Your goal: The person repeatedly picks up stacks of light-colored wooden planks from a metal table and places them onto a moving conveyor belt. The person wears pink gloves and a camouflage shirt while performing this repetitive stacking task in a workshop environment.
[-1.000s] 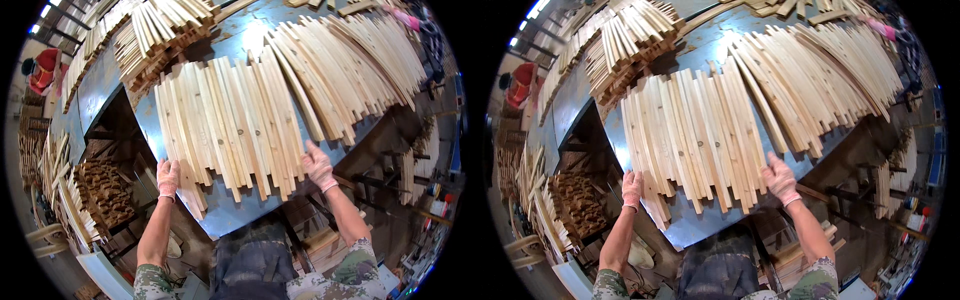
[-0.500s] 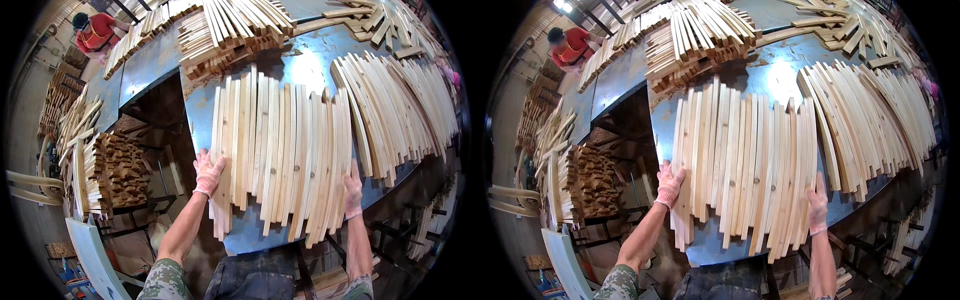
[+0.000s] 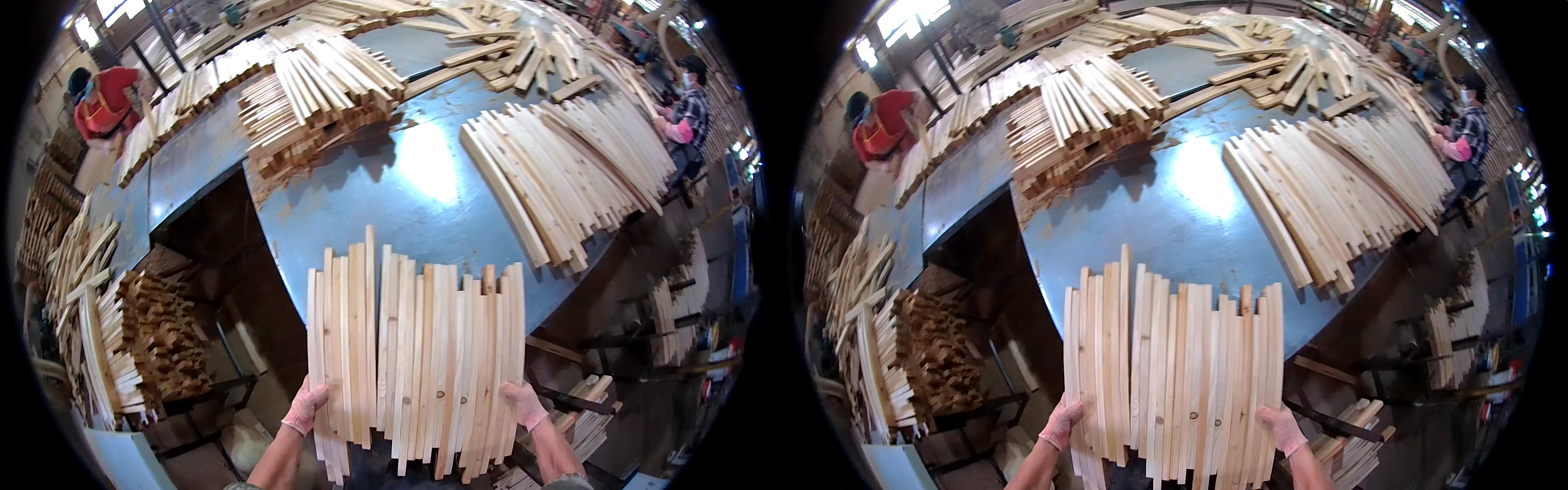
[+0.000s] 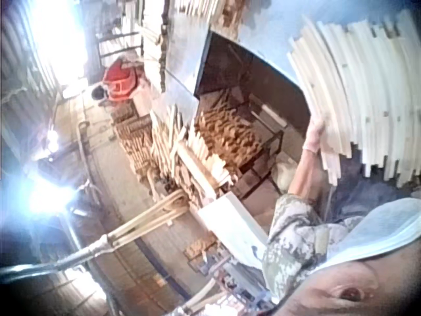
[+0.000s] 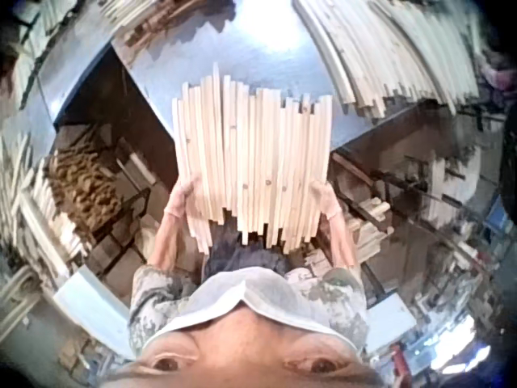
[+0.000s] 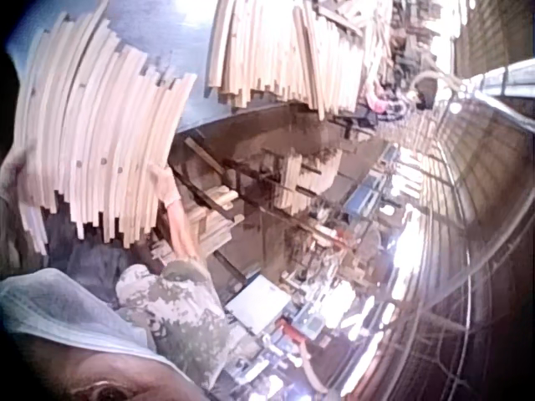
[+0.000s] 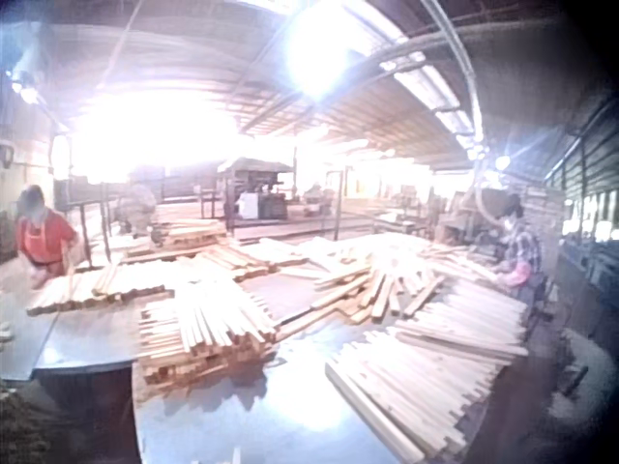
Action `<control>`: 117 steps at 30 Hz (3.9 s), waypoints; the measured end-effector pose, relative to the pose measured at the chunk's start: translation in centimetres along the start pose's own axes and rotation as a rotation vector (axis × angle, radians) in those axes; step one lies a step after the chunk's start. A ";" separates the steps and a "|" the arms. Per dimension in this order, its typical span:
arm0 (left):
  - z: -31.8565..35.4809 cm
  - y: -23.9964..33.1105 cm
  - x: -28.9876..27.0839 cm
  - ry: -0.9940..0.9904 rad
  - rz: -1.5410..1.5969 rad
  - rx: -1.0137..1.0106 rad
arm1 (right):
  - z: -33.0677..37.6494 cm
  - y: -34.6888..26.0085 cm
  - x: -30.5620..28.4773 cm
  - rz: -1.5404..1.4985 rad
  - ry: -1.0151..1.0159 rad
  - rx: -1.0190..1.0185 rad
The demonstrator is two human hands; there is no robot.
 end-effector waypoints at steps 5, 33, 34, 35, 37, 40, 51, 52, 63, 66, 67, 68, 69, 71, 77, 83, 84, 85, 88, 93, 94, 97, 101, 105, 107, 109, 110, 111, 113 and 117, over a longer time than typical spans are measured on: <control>-0.4 0.8 1.2 -0.113 -0.071 -0.096 | -0.6 -0.9 1.1 -0.019 -0.048 0.116; 25.0 15.1 4.9 0.204 0.063 0.265 | 1.8 -11.9 11.6 -0.036 -0.556 0.117; 27.9 15.8 4.7 0.264 0.051 0.253 | 2.0 -12.7 13.7 -0.016 -0.635 0.105; 30.4 15.2 3.2 0.278 0.064 0.260 | 3.2 -13.9 16.6 0.060 -0.628 0.074; 34.4 14.1 1.4 0.357 0.114 0.331 | 3.3 -15.5 20.1 0.210 -0.706 0.058; 41.5 11.9 -1.2 0.460 0.203 0.464 | 8.7 -16.4 29.8 0.280 -0.803 -0.015; 66.2 -10.4 -13.2 0.791 0.529 0.880 | 24.6 -0.4 54.1 0.687 -1.297 -0.030; 68.4 -12.1 -13.6 0.833 0.570 0.889 | 27.2 1.1 56.3 0.744 -1.329 -0.029; 85.5 -32.9 -22.4 1.098 1.032 0.693 | 50.1 27.1 71.4 1.181 -1.612 0.289; 87.4 -34.3 -24.1 1.218 1.044 0.650 | 50.2 32.5 74.1 1.333 -1.583 0.241; 88.3 -35.0 -24.8 1.246 1.054 0.632 | 51.0 33.7 74.6 1.339 -1.576 0.221; 88.8 -35.8 -25.5 1.271 1.061 0.614 | 51.5 34.8 75.3 1.342 -1.567 0.199; 88.6 -37.8 -26.7 1.299 0.993 0.583 | 50.7 36.6 76.4 1.367 -1.565 0.234; 89.2 -40.2 -28.8 1.395 1.059 0.517 | 53.1 38.5 77.8 1.393 -1.574 0.234; 93.3 -37.2 -37.0 1.463 0.909 0.338 | 55.6 43.6 83.5 1.273 -1.582 0.301; 98.8 -37.1 -46.8 1.563 0.237 -0.511 | 57.7 48.9 88.4 1.242 -1.569 0.321; 99.0 -36.7 -47.4 1.624 0.264 -0.477 | 58.4 49.4 88.7 1.240 -1.578 0.338; 99.4 -36.4 -47.7 1.686 0.292 -0.443 | 59.2 49.9 89.0 1.238 -1.588 0.354; 100.6 -37.2 -48.0 1.799 0.346 -0.420 | 61.5 51.7 89.8 1.268 -1.577 0.353; 103.5 -43.5 -46.4 2.015 0.341 -0.263 | 64.8 56.3 89.0 1.282 -1.620 0.374; 104.2 -44.6 -46.2 2.019 0.304 -0.257 | 65.8 57.6 88.5 1.279 -1.638 0.373; 106.8 -47.2 -44.8 1.993 0.204 -0.365 | 69.7 61.4 86.4 1.285 -1.684 0.358; 111.2 -50.3 -42.5 1.840 0.207 -0.576 | 77.1 65.9 81.9 1.296 -1.740 0.414; 115.1 -56.6 -40.8 1.885 0.046 -0.789 | 84.3 70.8 76.9 1.305 -1.746 0.465; 117.4 -59.3 -39.8 1.909 -0.054 -0.844 | 86.4 74.0 74.5 1.293 -1.734 0.553; 119.1 -61.5 -38.4 1.842 -0.044 -0.864 | 90.4 75.2 71.5 1.292 -1.766 0.524; 120.0 -63.1 -37.8 1.859 -0.016 -0.870 | 92.3 75.8 70.2 1.285 -1.785 0.516; 120.5 -64.6 -37.3 1.875 0.009 -0.871 | 93.7 76.5 69.3 1.304 -1.806 0.485; 121.4 -66.4 -37.1 1.892 0.015 -0.845 | 95.0 77.8 68.5 1.339 -1.839 0.415; 121.5 -65.5 -37.3 1.892 0.038 -0.839 | 96.1 77.2 69.5 1.748 -1.944 -0.017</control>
Point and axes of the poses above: each hand's wrist, its own z-axis away from the middle knuckle, its own x-axis out of the palm, y = z × x, the point moved 5 cm from there along -z, towards the middle knuckle, and after that the axes turned 2 degrees about -y, right-handed, at the moved point
